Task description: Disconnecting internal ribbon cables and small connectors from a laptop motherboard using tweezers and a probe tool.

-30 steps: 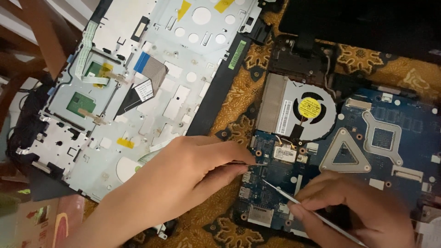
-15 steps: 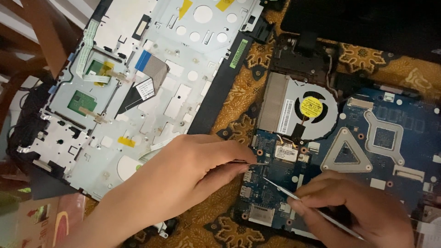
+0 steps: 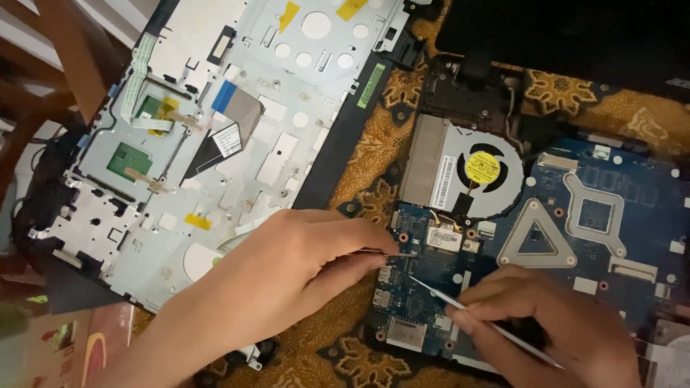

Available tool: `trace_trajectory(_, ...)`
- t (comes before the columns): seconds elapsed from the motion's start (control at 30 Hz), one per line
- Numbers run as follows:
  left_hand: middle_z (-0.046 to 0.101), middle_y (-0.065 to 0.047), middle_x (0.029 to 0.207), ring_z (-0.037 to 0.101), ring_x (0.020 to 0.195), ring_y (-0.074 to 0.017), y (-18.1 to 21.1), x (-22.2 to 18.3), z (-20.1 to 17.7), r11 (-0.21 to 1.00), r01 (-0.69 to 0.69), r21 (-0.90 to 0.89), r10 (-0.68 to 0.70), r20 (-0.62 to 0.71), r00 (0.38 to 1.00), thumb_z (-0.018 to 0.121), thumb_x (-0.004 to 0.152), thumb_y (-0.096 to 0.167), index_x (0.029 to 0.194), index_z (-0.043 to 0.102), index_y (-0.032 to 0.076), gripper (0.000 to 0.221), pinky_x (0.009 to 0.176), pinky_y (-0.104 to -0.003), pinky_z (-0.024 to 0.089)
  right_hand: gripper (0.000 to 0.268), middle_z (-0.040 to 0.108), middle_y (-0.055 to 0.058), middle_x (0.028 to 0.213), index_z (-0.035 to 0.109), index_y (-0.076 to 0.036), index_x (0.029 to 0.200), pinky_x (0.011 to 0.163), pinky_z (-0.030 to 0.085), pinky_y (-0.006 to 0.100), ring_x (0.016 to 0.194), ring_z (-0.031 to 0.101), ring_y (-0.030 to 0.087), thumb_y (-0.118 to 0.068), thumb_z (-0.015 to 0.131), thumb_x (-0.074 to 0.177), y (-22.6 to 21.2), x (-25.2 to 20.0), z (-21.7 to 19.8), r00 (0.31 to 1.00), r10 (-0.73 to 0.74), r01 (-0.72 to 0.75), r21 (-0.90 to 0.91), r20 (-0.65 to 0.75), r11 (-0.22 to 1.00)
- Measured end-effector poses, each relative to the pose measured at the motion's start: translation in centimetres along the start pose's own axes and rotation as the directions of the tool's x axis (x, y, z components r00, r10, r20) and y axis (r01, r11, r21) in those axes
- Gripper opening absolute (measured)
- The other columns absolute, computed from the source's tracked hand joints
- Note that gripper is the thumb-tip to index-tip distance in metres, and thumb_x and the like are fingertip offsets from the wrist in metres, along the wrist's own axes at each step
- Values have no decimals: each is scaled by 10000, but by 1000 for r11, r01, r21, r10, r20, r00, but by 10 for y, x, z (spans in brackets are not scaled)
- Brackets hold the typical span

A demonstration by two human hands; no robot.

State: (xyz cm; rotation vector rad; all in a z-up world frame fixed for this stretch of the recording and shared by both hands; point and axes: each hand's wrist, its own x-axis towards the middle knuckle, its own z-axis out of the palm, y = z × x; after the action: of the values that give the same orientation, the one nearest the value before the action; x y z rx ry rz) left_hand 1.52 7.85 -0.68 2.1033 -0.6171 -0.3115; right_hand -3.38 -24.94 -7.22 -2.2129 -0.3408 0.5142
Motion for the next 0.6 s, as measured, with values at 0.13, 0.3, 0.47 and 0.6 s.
trace_trajectory(0.13, 802, -59, 1011, 786, 788, -208, 1, 1, -1, 1000, -7, -3, 7, 8, 1000, 614, 991, 127, 1156, 706, 127, 189, 676, -344, 640, 339, 838, -31, 1237, 781, -314, 1215, 1337, 472, 584, 1233, 815, 238, -227, 811, 888, -1, -1, 5, 999, -8, 9, 24, -50, 1000)
trace_trajectory(0.3, 800, -54, 1024, 785, 789, -205, 1, 1, -1, 1000, 8, 1, -8, 15, 1000, 618, 989, 141, 1154, 710, 137, 189, 665, -345, 635, 384, 833, -138, 1317, 786, -415, 1244, 1197, 673, 529, 1245, 835, 151, -324, 813, 872, 5, -1, 2, 983, 180, -182, 63, 29, 981)
trace_trajectory(0.47, 802, -53, 1028, 791, 818, -202, 2, 0, -1, 1000, -4, 7, 4, 2, 1000, 619, 988, 138, 1145, 704, 130, 178, 679, -335, 632, 349, 865, -166, 1234, 813, -431, 1193, 1046, 807, 461, 1035, 912, 106, -307, 810, 867, -8, 0, 4, 977, 215, -215, 69, 5, 974)
trace_trajectory(0.6, 791, -49, 966, 766, 766, -201, 1, 0, 0, 1000, -7, 19, 7, 6, 1000, 614, 997, 151, 1146, 697, 140, 170, 637, -340, 606, 339, 881, -156, 1221, 829, -422, 1173, 1053, 822, 447, 1056, 921, 109, -301, 822, 856, -8, -2, 5, 971, 239, -236, 109, -22, 966)
